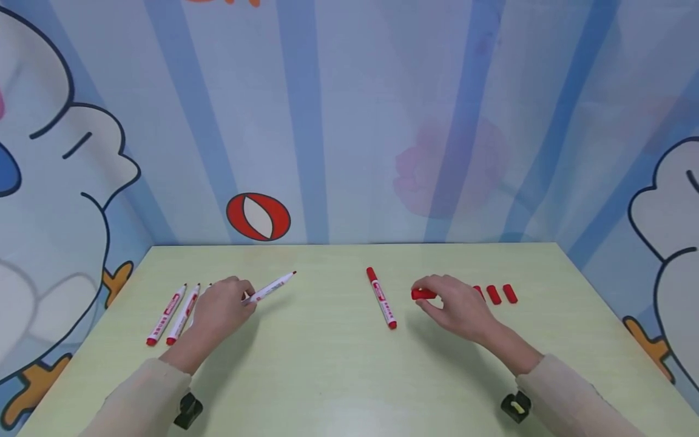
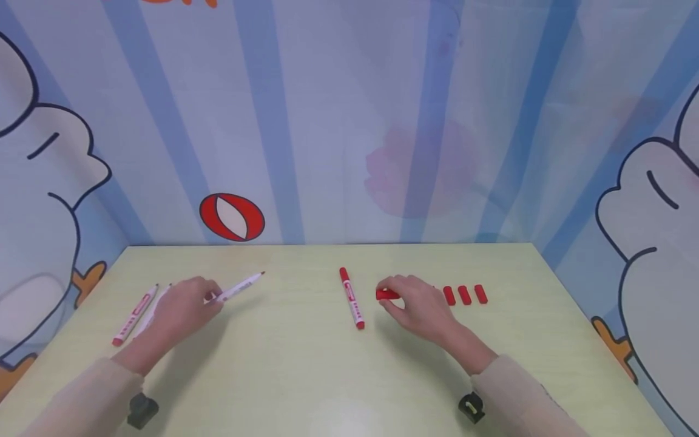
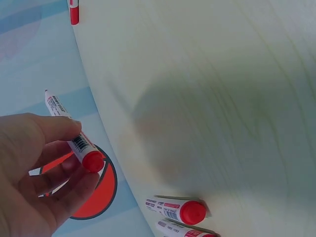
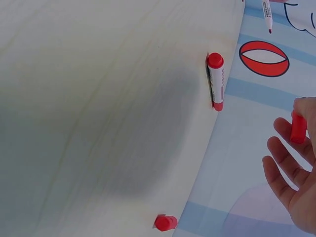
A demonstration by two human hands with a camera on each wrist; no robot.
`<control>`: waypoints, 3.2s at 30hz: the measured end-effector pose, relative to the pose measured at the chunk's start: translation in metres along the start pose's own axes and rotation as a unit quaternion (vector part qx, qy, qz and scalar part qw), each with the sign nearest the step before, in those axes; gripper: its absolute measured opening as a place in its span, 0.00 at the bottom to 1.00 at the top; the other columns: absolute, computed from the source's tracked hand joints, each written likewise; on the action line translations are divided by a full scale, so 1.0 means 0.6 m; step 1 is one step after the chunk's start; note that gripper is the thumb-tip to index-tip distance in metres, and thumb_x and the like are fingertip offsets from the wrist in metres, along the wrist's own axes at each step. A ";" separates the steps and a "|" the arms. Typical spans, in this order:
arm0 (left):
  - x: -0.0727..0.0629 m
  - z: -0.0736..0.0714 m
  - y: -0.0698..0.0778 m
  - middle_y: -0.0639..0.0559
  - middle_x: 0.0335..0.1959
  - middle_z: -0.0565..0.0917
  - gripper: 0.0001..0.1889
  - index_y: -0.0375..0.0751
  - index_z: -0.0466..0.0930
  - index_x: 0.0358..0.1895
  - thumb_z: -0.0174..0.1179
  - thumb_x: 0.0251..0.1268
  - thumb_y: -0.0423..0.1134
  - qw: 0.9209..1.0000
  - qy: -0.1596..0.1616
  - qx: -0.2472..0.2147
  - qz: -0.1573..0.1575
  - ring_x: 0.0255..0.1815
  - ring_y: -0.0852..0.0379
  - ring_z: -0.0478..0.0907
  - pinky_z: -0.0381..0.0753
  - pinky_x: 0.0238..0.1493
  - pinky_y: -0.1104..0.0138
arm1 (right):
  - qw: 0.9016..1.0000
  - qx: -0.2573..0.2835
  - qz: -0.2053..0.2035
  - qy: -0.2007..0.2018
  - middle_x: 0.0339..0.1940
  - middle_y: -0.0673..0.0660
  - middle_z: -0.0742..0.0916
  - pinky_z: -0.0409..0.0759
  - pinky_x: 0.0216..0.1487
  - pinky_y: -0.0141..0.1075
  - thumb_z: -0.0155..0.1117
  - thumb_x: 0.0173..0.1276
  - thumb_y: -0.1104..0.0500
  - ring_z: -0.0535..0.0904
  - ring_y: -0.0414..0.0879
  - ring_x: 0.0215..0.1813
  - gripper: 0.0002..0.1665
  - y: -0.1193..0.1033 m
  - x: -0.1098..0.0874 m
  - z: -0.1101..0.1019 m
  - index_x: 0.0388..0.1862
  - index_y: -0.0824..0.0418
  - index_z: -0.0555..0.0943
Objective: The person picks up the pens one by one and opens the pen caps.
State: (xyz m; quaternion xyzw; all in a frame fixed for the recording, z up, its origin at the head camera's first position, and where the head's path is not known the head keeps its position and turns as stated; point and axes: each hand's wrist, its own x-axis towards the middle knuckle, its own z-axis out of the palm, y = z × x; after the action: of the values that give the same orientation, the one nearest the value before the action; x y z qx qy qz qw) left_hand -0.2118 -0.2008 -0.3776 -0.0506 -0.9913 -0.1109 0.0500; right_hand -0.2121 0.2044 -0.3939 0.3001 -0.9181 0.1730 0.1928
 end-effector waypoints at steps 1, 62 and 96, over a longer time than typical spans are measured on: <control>0.000 0.001 -0.001 0.49 0.27 0.78 0.10 0.39 0.83 0.37 0.66 0.51 0.39 1.000 -0.002 -0.001 -0.003 0.23 0.56 0.69 0.69 0.22 0.66 | 1.000 0.000 0.001 -0.001 0.39 0.47 0.85 0.79 0.35 0.33 0.70 0.54 0.56 0.80 0.40 0.38 0.15 0.000 0.000 0.000 0.42 0.51 0.80; -0.021 0.037 -0.036 0.36 0.31 0.76 0.15 0.25 0.69 0.46 0.54 0.56 0.29 0.996 -0.072 0.041 -0.036 0.26 0.46 0.73 0.74 0.22 0.57 | 0.999 0.012 0.035 -0.033 0.37 0.47 0.85 0.79 0.38 0.33 0.71 0.53 0.57 0.81 0.40 0.39 0.17 -0.012 -0.002 0.008 0.43 0.52 0.80; -0.012 0.036 -0.038 0.32 0.37 0.76 0.19 0.27 0.69 0.56 0.51 0.61 0.29 0.993 -0.084 0.073 -0.028 0.31 0.44 0.74 0.76 0.24 0.56 | 0.998 0.007 0.040 -0.048 0.37 0.46 0.85 0.79 0.37 0.32 0.70 0.54 0.57 0.80 0.39 0.37 0.16 -0.012 -0.003 0.009 0.43 0.51 0.80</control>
State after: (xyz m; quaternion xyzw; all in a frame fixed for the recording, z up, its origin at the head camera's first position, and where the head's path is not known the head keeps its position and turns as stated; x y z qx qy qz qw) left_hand -0.2094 -0.2185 -0.4042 -0.0286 -0.9984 -0.0353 -0.0326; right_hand -0.2075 0.1976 -0.3977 0.2729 -0.9361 0.1725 0.1394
